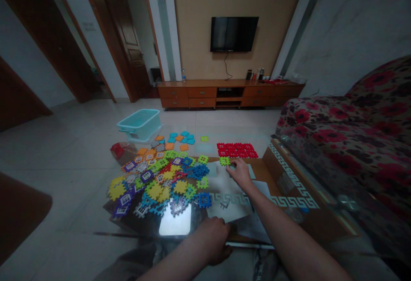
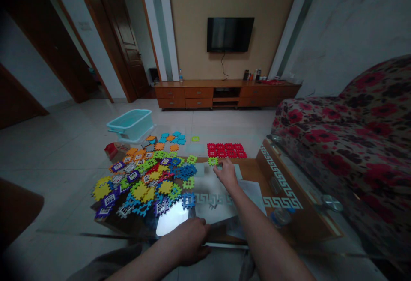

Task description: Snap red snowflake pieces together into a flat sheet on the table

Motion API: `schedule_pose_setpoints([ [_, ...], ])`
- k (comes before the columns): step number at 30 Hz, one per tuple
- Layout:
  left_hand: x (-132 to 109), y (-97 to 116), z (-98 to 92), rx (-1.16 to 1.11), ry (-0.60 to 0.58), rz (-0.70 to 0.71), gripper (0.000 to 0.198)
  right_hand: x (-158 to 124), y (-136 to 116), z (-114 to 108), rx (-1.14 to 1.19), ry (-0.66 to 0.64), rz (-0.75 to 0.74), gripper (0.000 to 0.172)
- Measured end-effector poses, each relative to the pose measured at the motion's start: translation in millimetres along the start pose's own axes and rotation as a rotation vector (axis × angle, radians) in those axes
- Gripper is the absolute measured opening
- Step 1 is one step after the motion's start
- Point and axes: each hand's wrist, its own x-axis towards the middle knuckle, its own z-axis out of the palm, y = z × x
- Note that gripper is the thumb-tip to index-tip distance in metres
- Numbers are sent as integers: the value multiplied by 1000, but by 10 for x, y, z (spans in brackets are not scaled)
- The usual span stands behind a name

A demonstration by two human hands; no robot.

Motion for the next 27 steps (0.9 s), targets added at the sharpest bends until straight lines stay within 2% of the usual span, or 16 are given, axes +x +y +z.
schedule_pose_setpoints([
  [14,-4,4,-7,5,-16,-2,45,-12,-68,-86,19,12,15,22],
  [21,-87,-50,-174,-20,-56,74,37,11,-197,-332,34,61,20,25],
  [23,-124,-98,-248,0,-28,69,32,5,-278,-437,44,51,-13,24],
  [27,-189,-262,-361,83,116,-3,25,-55,-500,-637,75,-29,-119,17],
])
